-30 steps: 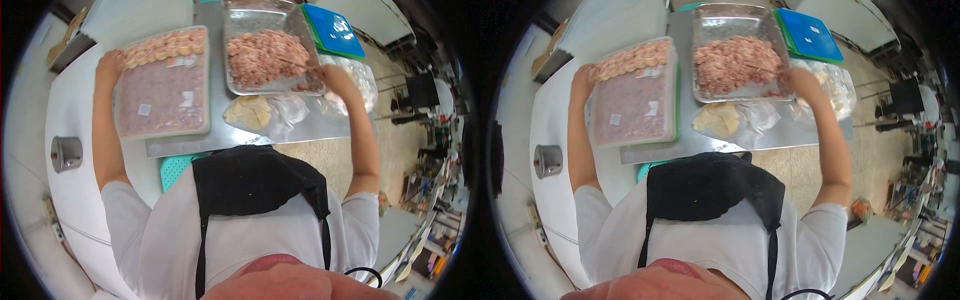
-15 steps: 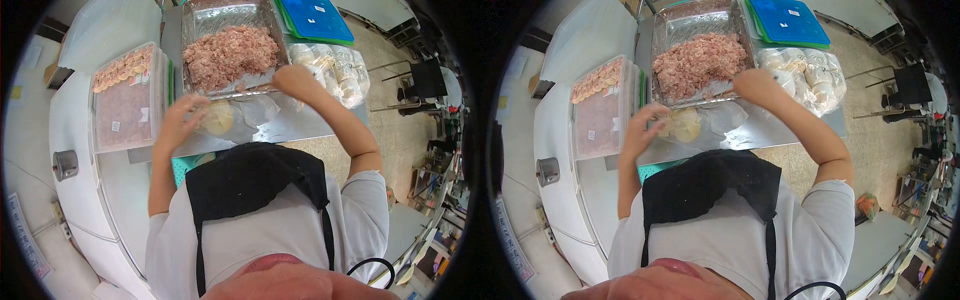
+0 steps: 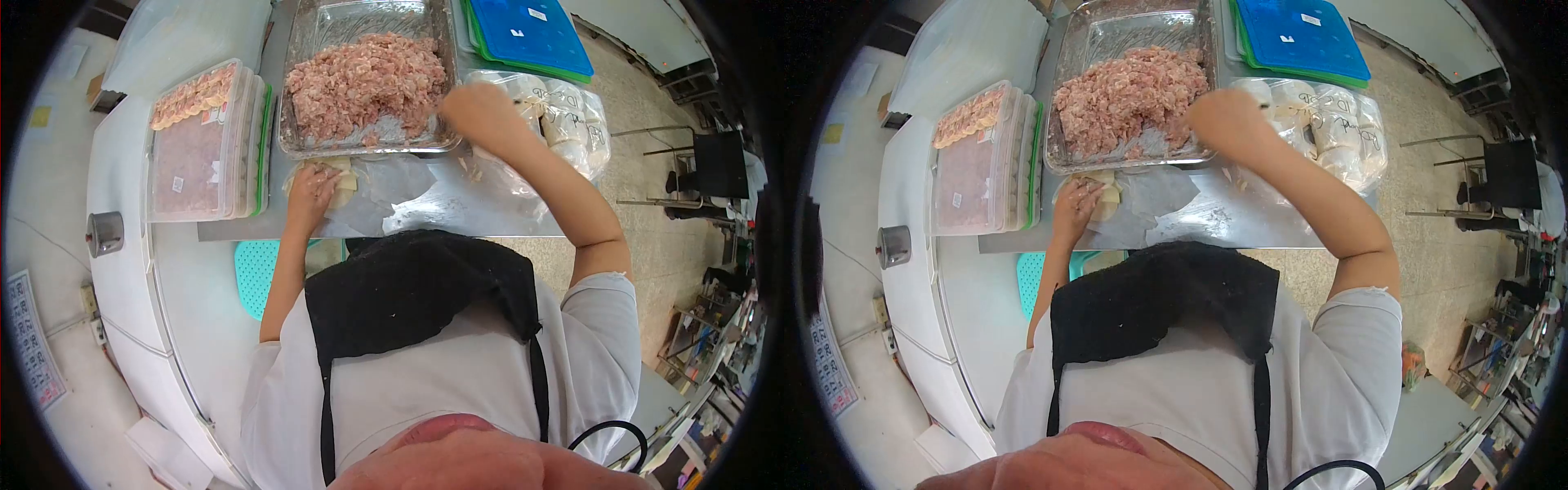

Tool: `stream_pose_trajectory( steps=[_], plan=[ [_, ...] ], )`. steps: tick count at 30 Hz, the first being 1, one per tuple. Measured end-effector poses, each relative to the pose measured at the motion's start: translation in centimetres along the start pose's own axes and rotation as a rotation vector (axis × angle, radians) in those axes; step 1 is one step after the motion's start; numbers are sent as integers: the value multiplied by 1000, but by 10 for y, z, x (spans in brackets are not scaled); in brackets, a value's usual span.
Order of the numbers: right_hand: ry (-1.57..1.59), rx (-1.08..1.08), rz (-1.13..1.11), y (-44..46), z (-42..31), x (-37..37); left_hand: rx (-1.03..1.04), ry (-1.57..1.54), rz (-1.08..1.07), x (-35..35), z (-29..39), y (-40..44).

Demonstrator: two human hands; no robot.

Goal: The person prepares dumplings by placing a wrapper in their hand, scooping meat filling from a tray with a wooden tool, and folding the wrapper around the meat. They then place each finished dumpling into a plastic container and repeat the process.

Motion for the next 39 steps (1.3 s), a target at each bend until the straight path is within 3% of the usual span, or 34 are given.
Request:
stream_pose_trajectory(
  steps=[1,4,5,6,8,9,11,12,14,16,17,21,23,24,26,30,33,39],
  plan=[
    [-111,84,-40,12,19,10,-32,-57,72,-10,2,0],
    [6,-17,20,-2,7,39,-87,-128,148,-29,7,3],
    [-22,12,-160,-9,0,61,-111,-147,152,-31,5,3],
    [-24,6,-163,-12,-6,57,-116,-149,156,-29,-1,1],
    [-53,-86,-198,-17,-19,48,-323,-534,275,-18,-36,-14],
    [-61,22,-267,-4,-1,42,-327,-537,277,-20,-32,-12],
    [-55,20,-198,10,17,45,-566,-1089,467,-12,-38,-18],
    [-48,23,-127,14,21,42,-569,-1094,469,-10,-43,-21],
    [-18,25,-84,5,1,58,-445,-812,307,-13,-47,-17],
    [-63,-148,-162,-7,-44,55,-382,-650,204,-23,-35,-9],
    [-89,-86,-189,0,-35,40,-319,-482,98,-27,-25,-4],
    [-111,84,-294,2,6,35,-196,-435,132,-45,-21,-2],
    [-74,88,-296,-4,-13,60,-502,-1042,270,-25,-59,-20],
    [-33,92,-296,-4,-25,65,-504,-1048,274,-28,-61,-20],
    [11,127,-277,4,-47,68,-526,-1590,316,-17,-50,-18],
    [73,115,-230,32,-91,77,-525,-1654,196,-4,-55,-35],
    [99,72,-185,57,-120,75,-532,-1915,139,-2,-42,-37],
    [122,32,-207,86,-153,92,-726,-2207,65,-8,-40,-48]
  ],
)
Point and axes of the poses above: each hand's wrist, its own y-axis towards the middle knuckle, its own x-axis out of the palm, z = x × y, the point moved 10 cm from there along y, towards the middle knuckle, and after that the axes turned 9 degrees about x, right-handed, at the moved point
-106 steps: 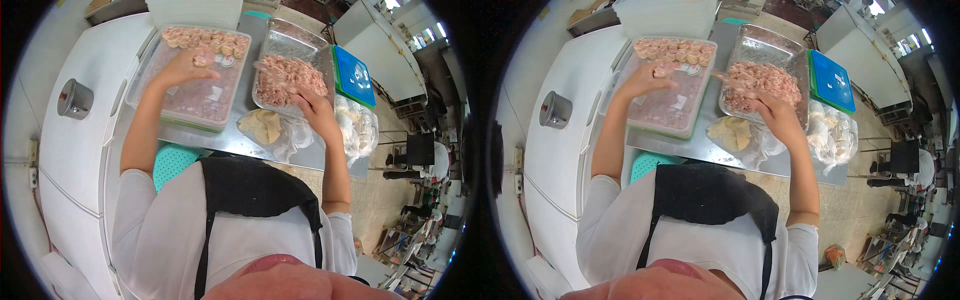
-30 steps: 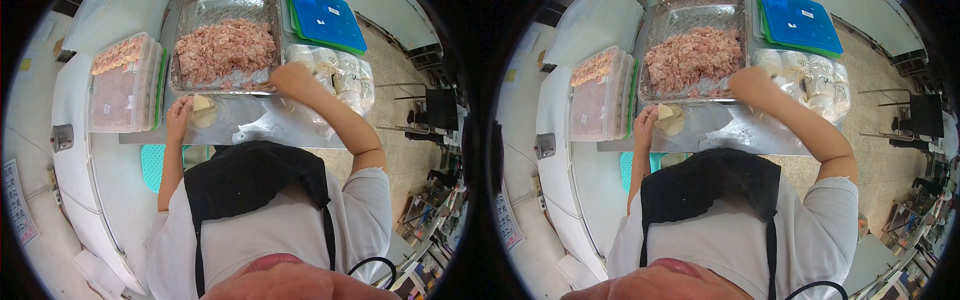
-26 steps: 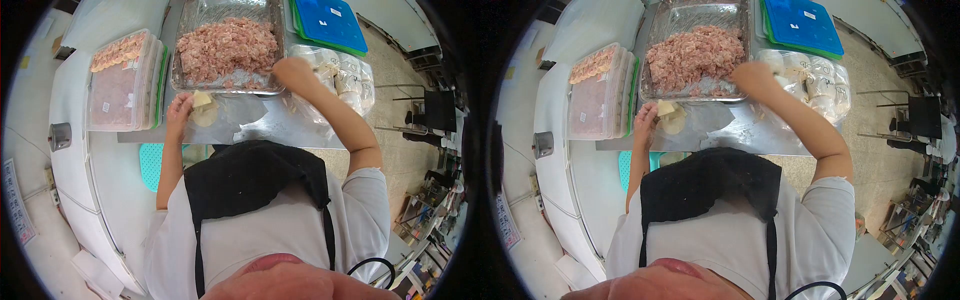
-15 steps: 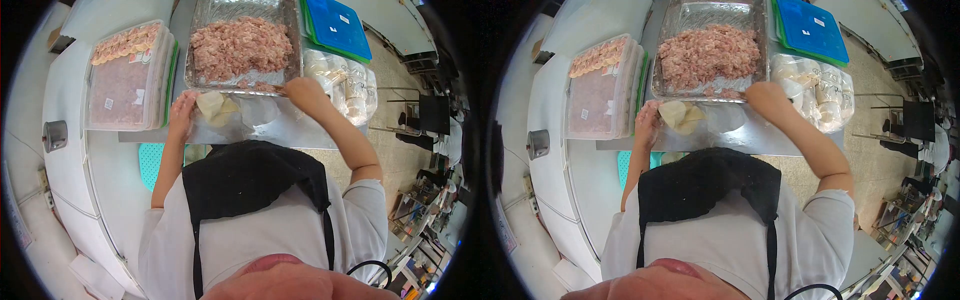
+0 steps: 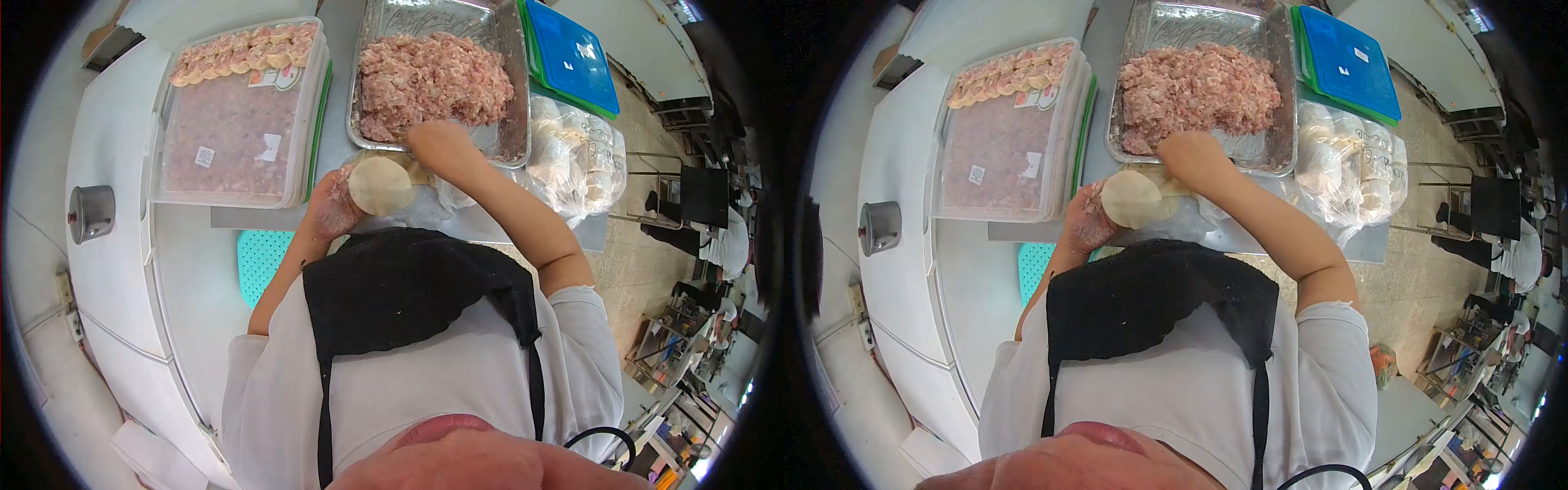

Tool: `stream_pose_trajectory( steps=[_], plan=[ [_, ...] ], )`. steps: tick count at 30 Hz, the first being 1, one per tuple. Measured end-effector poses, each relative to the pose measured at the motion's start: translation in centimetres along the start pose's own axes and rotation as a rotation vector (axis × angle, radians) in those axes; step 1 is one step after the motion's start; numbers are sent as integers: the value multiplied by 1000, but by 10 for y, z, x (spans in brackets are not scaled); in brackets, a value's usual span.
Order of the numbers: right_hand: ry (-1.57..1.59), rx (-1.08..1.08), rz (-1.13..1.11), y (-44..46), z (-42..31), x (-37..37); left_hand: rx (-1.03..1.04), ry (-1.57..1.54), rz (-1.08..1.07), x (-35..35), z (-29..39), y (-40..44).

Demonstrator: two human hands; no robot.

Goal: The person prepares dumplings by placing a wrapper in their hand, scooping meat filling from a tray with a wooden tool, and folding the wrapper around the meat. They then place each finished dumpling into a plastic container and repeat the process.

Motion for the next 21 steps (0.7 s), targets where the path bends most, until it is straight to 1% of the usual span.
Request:
stream_pose_trajectory(
  steps=[1,2,3,5,6,7,8,9,10,11,12,13,14,15,16,17,18,19,21],
  plan=[
    [78,-26,34,0,3,0,4,1,-4,-4,1,0],
    [157,-49,67,-1,7,-3,81,279,-35,-12,8,2],
    [153,-46,71,0,13,-6,157,558,-68,-9,16,4],
    [397,143,-209,2,39,13,174,500,-53,-5,20,8],
    [393,145,-204,-2,43,8,191,442,-31,1,23,10],
    [541,182,-140,-8,49,-2,192,444,-37,9,23,14],
    [691,220,-76,-14,55,-11,271,445,23,14,29,19],
    [692,222,-69,-19,55,-17,348,447,83,19,36,24],
    [800,309,-19,-25,64,-26,348,453,78,29,36,33],
    [910,396,31,-31,75,-32,436,445,104,39,46,42],
    [913,397,38,-33,77,-36,525,436,128,48,55,50],
    [1018,434,-40,-34,80,-30,523,442,123,60,55,60],
    [1123,469,-119,-36,82,-23,531,296,44,78,53,70],
    [1125,471,-109,-36,83,-17,535,149,-34,94,52,80],
    [987,390,66,-39,85,-23,527,162,-46,105,51,92],
    [840,309,225,-41,85,-32,479,47,-22,107,51,104],
    [625,209,200,-42,86,-47,432,-69,2,107,48,110],
    [622,206,205,-49,91,-65,434,-68,-4,110,45,111],
    [197,244,125,-65,88,-87,548,16,125,96,48,109]
  ],
)
Point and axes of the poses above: each hand's wrist, its own y-axis towards the middle knuckle, its own x-axis out of the palm, z = x × y, the point moved 10 cm from there along y, towards the middle knuckle, and after that the axes turned 9 degrees about x, right-handed, at the moved point
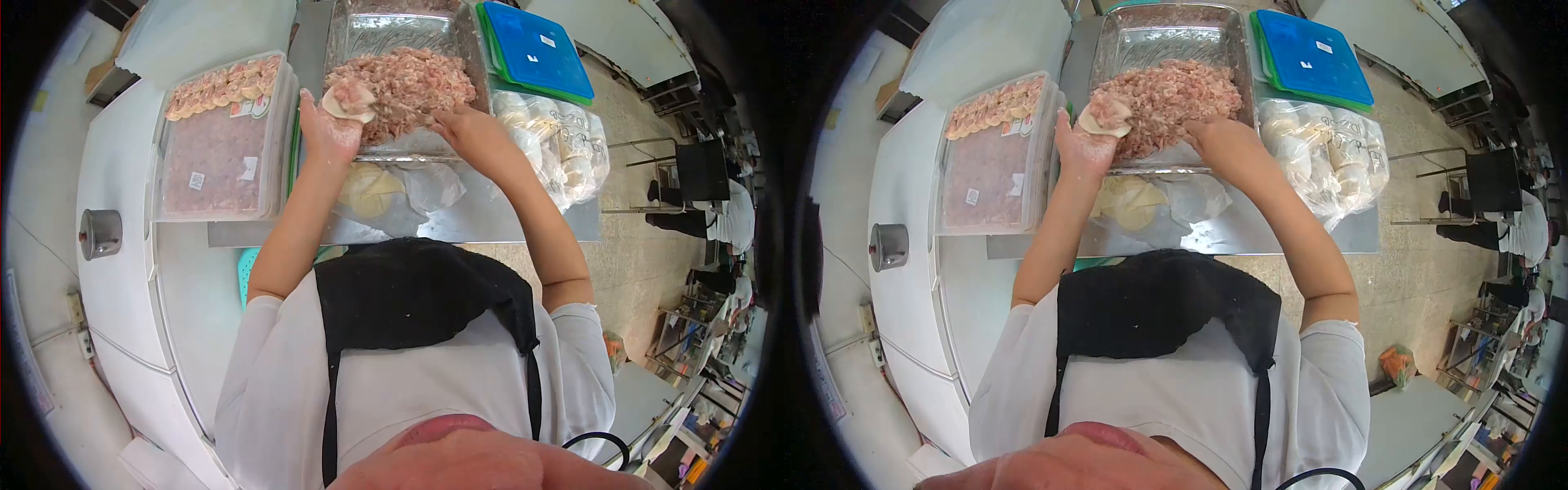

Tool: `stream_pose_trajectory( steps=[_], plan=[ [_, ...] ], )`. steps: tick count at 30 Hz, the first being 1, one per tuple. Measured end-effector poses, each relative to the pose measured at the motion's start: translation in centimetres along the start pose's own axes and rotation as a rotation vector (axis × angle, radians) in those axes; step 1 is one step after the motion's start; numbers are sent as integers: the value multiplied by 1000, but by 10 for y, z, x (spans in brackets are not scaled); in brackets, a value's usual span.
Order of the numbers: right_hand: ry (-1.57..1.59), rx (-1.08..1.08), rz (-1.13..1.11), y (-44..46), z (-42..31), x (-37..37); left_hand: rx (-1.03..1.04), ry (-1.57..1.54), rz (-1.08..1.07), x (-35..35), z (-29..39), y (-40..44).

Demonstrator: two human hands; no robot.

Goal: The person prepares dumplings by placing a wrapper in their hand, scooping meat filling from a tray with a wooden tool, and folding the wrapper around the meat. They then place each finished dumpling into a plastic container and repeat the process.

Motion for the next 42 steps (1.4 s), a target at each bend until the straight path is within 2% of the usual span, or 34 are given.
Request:
stream_pose_trajectory(
  steps=[2,4,5,7,8,10,14,16,17,19,20,22,23,25,26,28,29,31,32,34,35,37,38,40,41,42],
  plan=[
    [-15,-25,40,-5,-3,-5,1,10,-5,1,-8,3],
    [116,-125,195,-8,-9,-11,-7,6,7,21,-14,-9],
    [118,-126,196,-9,-1,-16,-6,7,7,23,-16,-10],
    [-78,-100,-18,-5,2,-25,-37,-20,81,23,-19,-11],
    [-79,-112,-16,-8,-1,-33,-25,-23,80,28,-19,-14],
    [80,-221,175,-19,-16,-61,-30,50,80,41,-21,-25],
    [76,-226,44,-1,1,-25,46,-36,119,28,-20,-8],
    [395,-331,71,2,12,-49,2,-116,-101,41,-17,-6],
    [399,-343,72,3,17,-57,14,-114,-101,36,-15,-6],
    [596,-41,-132,13,49,-50,129,575,-455,78,-11,-36],
    [600,-46,-135,12,52,-51,133,578,-450,83,-8,-40],
    [675,-233,-240,5,38,-50,511,1285,-602,108,12,-53],
    [679,-240,-246,3,36,-54,512,1290,-593,111,15,-53],
    [564,-179,-332,-1,35,-50,482,1572,-781,121,2,-57],
    [568,-188,-336,-1,33,-45,484,1579,-772,123,5,-55],
    [625,-325,-238,-3,24,-43,80,1496,-803,107,-17,-48],
    [627,-330,-240,0,27,-35,82,1500,-798,105,-16,-45],
    [615,-386,-219,10,32,-20,548,1721,-1144,130,-17,-63],
    [617,-388,-218,19,41,-8,549,1724,-1143,132,-19,-64],
    [579,-519,-151,28,49,-2,285,1847,-990,114,-27,-50],
    [580,-520,-150,28,54,-4,286,1848,-990,109,-28,-44],
    [211,-307,53,34,68,-25,161,1793,-645,72,-14,-8],
    [209,-315,56,27,59,-27,171,1794,-639,65,-14,-3],
    [235,-308,264,3,39,-46,128,1744,-620,55,-16,1],
    [161,-378,312,-4,30,-40,130,1740,-618,54,-17,3],
    [159,-374,307,-1,34,-30,232,1820,-660,63,-19,0]
  ],
)
Point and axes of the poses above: each hand's wrist, its own y-axis towards the middle knuckle, its own x-axis out of the palm, z = x × y, the point moved 10 cm from there along y, towards the middle knuckle, and after that the axes turned 9 degrees about x, right-handed, at the moved point
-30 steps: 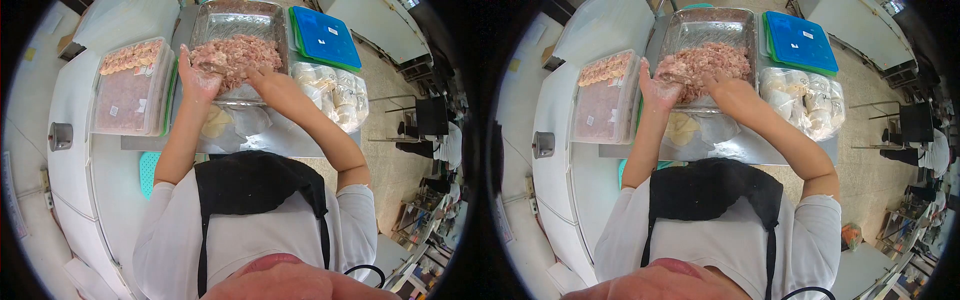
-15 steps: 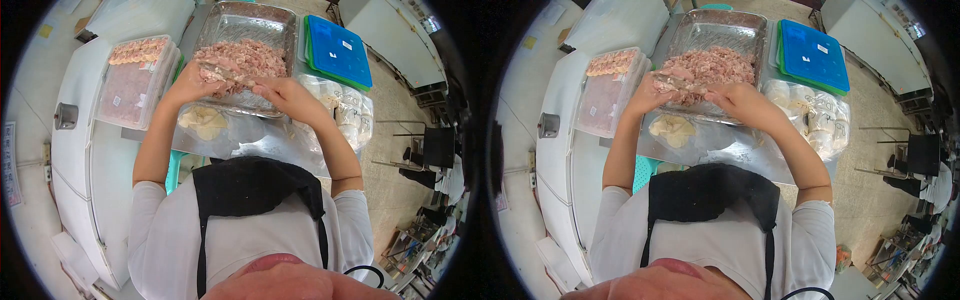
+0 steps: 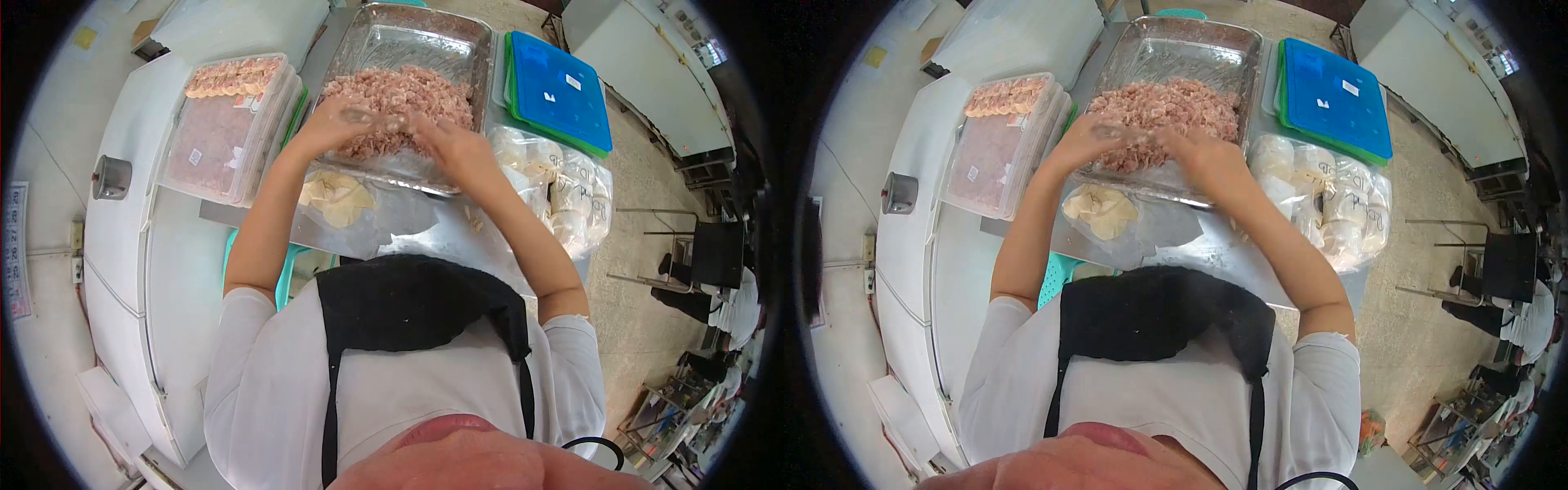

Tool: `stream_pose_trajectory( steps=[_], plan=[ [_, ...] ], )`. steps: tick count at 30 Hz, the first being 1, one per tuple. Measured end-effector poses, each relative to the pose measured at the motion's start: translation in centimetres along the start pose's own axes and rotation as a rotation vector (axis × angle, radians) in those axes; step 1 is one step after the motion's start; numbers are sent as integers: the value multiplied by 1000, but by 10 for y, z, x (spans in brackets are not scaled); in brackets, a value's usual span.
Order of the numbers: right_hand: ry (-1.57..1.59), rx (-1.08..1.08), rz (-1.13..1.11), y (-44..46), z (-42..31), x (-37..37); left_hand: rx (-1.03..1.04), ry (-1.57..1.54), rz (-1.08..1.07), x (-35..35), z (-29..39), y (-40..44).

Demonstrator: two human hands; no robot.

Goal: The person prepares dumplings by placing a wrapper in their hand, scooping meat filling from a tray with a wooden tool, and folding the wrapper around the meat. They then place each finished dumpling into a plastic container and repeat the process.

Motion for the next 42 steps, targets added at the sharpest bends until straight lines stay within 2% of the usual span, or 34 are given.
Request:
stream_pose_trajectory(
  steps=[2,3,5,7,8,9,10,11,12,13,16,17,18,20,23,25,26,27,29,31,32,34,35,37,38,40,41,42],
  plan=[
    [-300,213,-304,-4,57,50,70,96,19,-2,11,-6],
    [-223,288,-348,-17,94,70,27,70,25,-8,9,-12],
    [-242,316,-376,-21,83,40,-4,45,19,-20,16,-21],
    [-262,350,-420,-29,67,16,86,-184,10,-27,39,-32],
    [-35,394,-317,-26,59,-2,97,-191,8,-31,47,-36],
    [190,429,-212,-24,50,-20,223,-163,48,-40,67,-39],
    [182,434,-209,-22,35,-29,347,-135,87,-48,83,-43],
    [408,387,-235,-17,7,-32,354,-140,83,-52,84,-43],
    [633,337,-258,-12,-18,-30,359,-131,-62,-42,85,-42],
    [412,290,-276,-10,-34,-20,365,-121,-207,-31,84,-44],
    [406,209,-360,3,-55,1,399,-75,-251,-38,78,-52],
    [269,135,-292,11,-60,-10,407,-78,-249,-43,71,-55],
    [263,134,-289,16,-76,-19,371,-19,-188,-52,57,-57],
    [-88,218,-153,24,-103,-45,340,42,-125,-74,36,-59],
    [-125,162,-97,29,-140,-25,415,-102,-195,-95,35,-71],
    [-104,148,-82,38,-144,-28,254,-17,-147,-121,40,-84],
    [-80,125,-66,43,-147,-34,257,-16,-144,-126,33,-90],
    [-37,202,-113,47,-151,-39,264,-84,-101,-133,25,-94],
    [61,167,-95,52,-173,-31,274,-153,-65,-146,15,-102],
    [160,133,-80,57,-194,-11,467,-186,-29,-162,29,-112],
    [155,207,-132,57,-194,14,468,-187,-30,-168,23,-115],
    [149,271,-186,59,-196,39,189,-197,-97,-176,-19,-114],
    [121,308,-216,59,-194,46,184,-196,-86,-187,-30,-116],
    [86,379,-262,57,-187,52,258,64,-26,-217,-53,-123],
    [89,372,-267,53,-184,55,250,65,-21,-231,-70,-125],
    [189,379,-63,40,-168,45,93,172,-16,-263,-122,-128],
    [193,375,-69,30,-160,49,86,173,-13,-275,-139,-131],
    [207,473,-64,15,-140,52,52,218,68,-295,-157,-134]
  ],
)
Point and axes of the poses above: each hand's wrist, its own y-axis towards the middle knuckle, its own x-axis out of the palm, z = x × y, the point moved 10 cm from there along y, towards the middle knuckle, and after that the axes turned 9 degrees about x, right-handed, at the moved point
